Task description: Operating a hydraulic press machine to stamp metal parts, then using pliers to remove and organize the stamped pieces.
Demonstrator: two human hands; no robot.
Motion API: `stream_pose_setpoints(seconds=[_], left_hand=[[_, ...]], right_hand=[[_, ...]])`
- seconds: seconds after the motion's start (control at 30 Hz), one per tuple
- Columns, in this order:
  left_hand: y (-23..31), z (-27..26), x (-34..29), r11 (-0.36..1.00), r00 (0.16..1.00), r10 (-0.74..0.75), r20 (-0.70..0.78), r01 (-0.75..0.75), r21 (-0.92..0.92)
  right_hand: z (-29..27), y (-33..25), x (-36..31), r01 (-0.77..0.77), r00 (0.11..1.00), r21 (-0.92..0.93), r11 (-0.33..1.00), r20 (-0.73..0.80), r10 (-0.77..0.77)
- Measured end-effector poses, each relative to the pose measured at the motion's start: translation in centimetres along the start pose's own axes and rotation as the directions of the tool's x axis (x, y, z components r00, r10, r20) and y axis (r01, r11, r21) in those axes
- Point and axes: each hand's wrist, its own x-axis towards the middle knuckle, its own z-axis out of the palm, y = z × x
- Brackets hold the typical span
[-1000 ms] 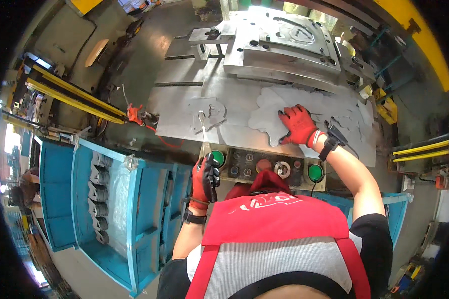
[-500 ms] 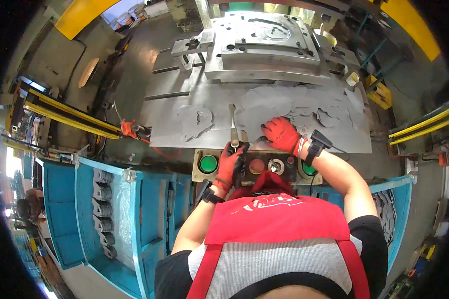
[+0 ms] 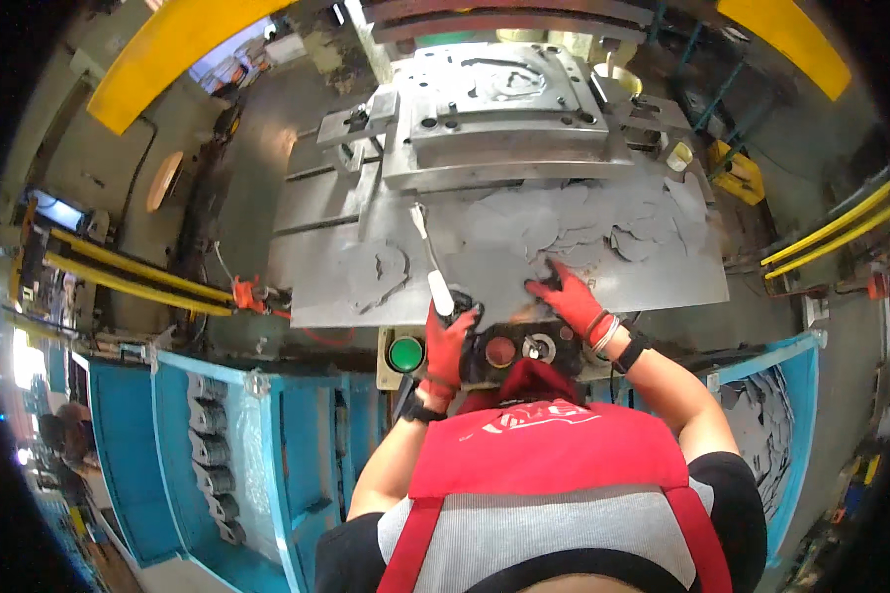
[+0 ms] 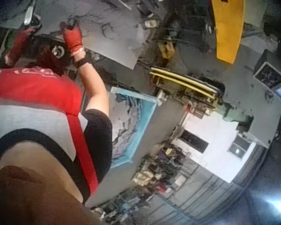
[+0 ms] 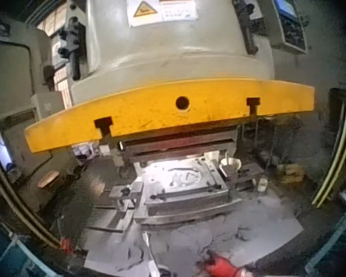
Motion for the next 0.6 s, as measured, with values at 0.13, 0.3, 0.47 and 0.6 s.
stream_pose_setpoints(seconds=[0.13,0.3,0.47,0.6], left_hand=[[3.3,0.6,-1.3,0.999,1.0,0.013,0.027,-0.012,-0.053],[4.2,-0.7,-1.5,0.99,0.996,0.091,-0.023,-0.093,-0.108],[4.4,-4.6,-1.8,0.981,0.969,0.193,-0.152,-0.192,0.024],[5.1,-6.9,-2.9,0.961,0.951,0.254,-0.177,-0.228,0.156]], right_hand=[[-1.3,-2.5,-0.2,-0.258,0.965,0.523,0.812,0.186,0.187],[-4.9,-5.6,4.3,0.038,0.987,0.524,0.851,-0.151,0.049],[-9.5,-8.5,13.8,0.215,0.958,0.561,0.8,-0.281,-0.06],[-9.4,-8.6,21.9,0.226,0.909,0.505,0.833,-0.416,0.006]])
